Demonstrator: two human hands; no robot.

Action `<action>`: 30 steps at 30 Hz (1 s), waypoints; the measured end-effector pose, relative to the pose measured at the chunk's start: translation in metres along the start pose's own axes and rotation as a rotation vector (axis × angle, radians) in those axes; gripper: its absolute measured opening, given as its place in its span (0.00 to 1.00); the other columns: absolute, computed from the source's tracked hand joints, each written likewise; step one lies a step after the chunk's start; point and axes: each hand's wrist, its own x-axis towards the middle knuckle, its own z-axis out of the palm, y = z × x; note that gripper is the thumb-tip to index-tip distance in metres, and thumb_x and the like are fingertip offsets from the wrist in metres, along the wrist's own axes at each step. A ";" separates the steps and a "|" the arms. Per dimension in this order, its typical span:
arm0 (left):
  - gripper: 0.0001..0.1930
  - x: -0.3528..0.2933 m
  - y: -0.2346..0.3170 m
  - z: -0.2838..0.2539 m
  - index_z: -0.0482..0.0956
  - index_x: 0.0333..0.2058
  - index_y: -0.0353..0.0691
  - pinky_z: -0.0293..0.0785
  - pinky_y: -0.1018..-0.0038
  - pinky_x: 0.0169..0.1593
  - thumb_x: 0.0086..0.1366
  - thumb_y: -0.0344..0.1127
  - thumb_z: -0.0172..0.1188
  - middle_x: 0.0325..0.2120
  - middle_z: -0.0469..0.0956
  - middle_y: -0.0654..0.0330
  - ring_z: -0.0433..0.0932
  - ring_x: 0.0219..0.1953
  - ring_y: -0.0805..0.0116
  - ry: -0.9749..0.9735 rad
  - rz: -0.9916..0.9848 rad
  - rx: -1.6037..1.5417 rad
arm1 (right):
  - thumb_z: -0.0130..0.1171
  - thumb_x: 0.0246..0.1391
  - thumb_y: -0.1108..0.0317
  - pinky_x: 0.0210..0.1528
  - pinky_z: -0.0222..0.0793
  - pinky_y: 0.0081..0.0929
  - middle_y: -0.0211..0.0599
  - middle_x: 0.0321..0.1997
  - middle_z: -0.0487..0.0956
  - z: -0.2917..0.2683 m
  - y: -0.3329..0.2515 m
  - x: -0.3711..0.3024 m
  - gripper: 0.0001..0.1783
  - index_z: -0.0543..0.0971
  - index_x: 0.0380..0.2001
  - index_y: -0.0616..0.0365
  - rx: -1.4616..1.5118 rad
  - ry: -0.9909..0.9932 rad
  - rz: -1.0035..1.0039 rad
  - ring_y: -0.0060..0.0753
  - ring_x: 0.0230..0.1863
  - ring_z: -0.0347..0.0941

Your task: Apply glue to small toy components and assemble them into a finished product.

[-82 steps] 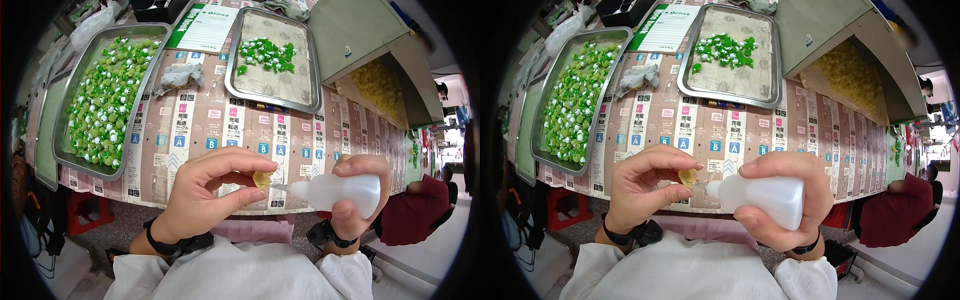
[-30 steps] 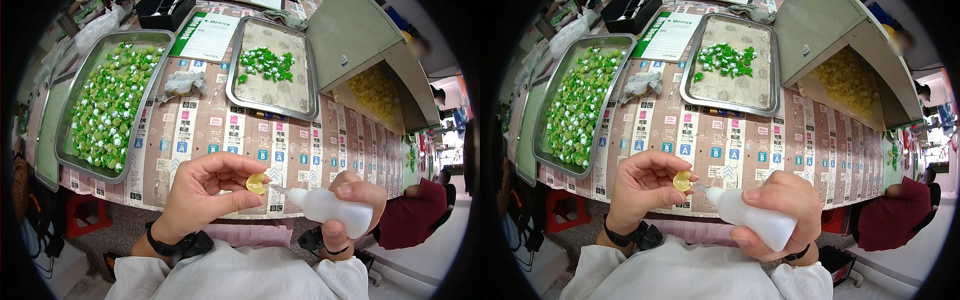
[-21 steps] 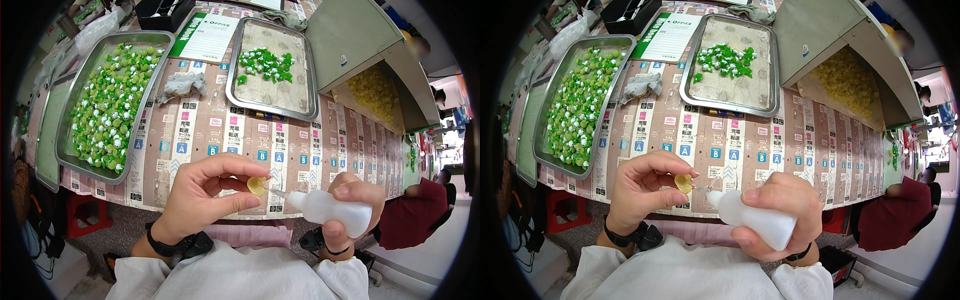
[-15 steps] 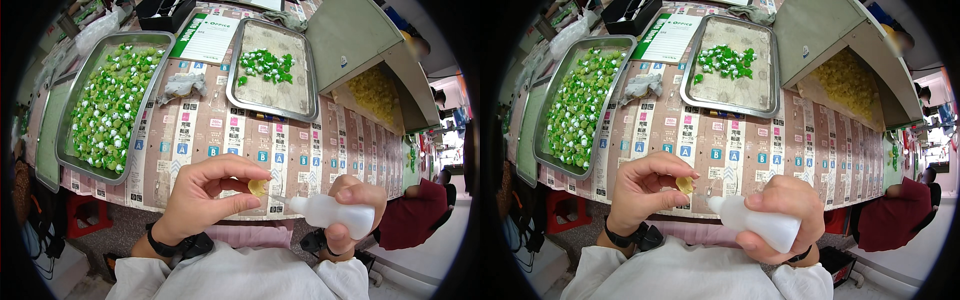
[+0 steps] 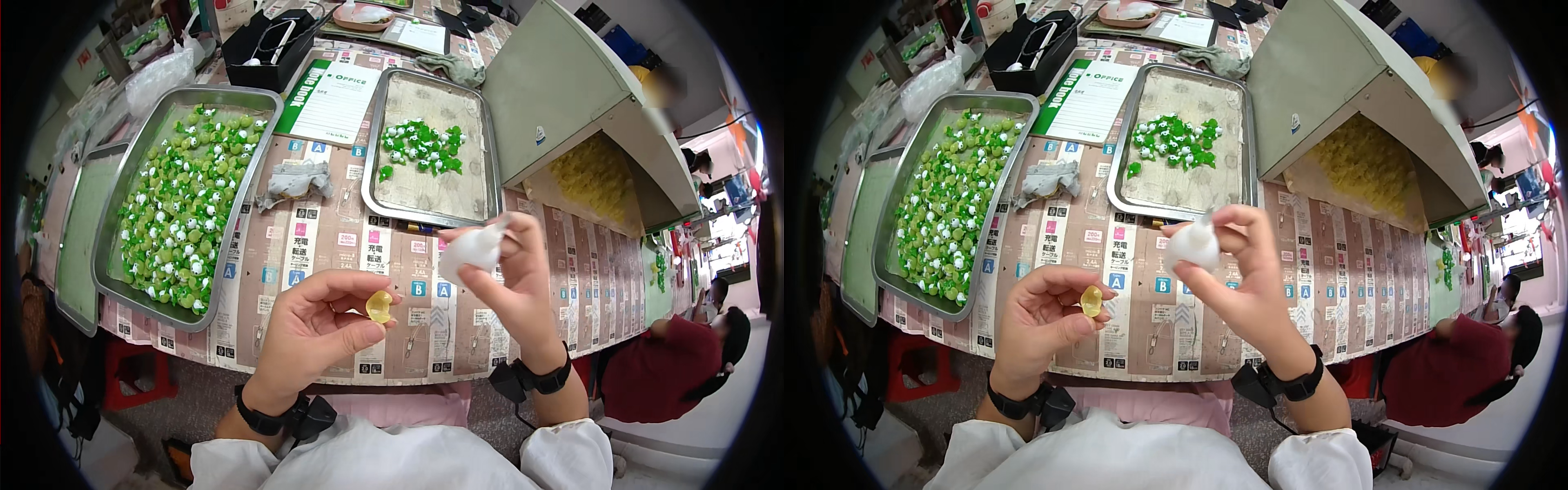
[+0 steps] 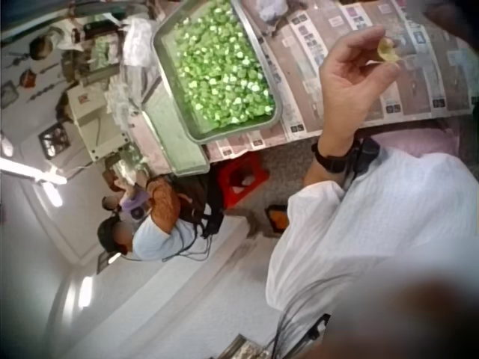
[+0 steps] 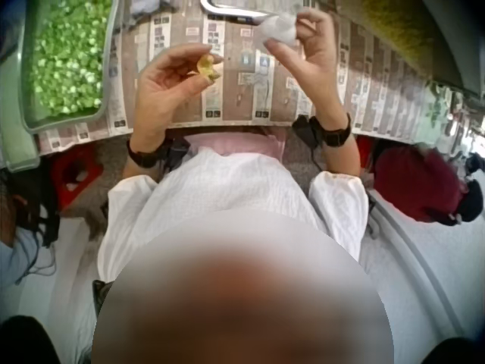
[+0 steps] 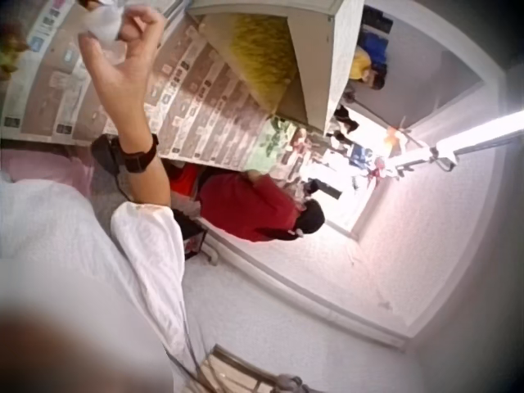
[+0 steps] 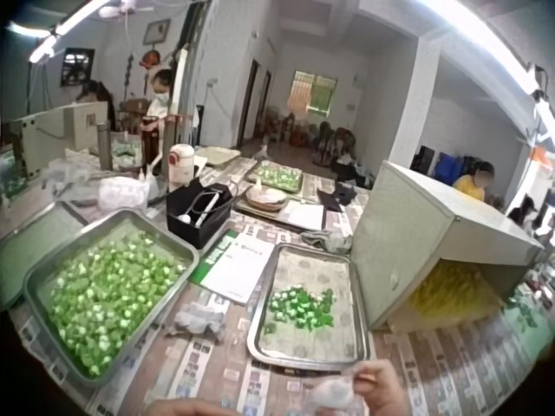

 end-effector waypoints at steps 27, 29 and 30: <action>0.18 0.008 0.011 -0.019 0.71 0.44 0.30 0.73 0.73 0.48 0.53 0.18 0.58 0.40 0.75 0.50 0.76 0.41 0.67 0.129 0.025 -0.129 | 0.55 0.43 0.79 0.43 0.68 0.32 0.38 0.37 0.75 0.016 0.060 0.139 0.10 0.73 0.32 0.60 -0.840 -0.480 -0.362 0.42 0.42 0.71; 0.20 0.009 0.011 -0.016 0.71 0.43 0.31 0.76 0.76 0.42 0.50 0.21 0.63 0.39 0.75 0.48 0.78 0.36 0.68 0.178 0.025 -0.136 | 0.55 0.43 0.79 0.40 0.69 0.31 0.38 0.35 0.75 0.013 0.063 0.138 0.10 0.73 0.33 0.60 -0.894 -0.483 -0.316 0.40 0.39 0.72; 0.20 0.008 0.011 -0.017 0.71 0.43 0.31 0.76 0.76 0.42 0.50 0.21 0.63 0.39 0.75 0.48 0.78 0.36 0.68 0.182 0.025 -0.134 | 0.55 0.43 0.79 0.40 0.69 0.31 0.38 0.35 0.75 0.012 0.062 0.137 0.10 0.73 0.33 0.60 -0.890 -0.485 -0.318 0.40 0.39 0.72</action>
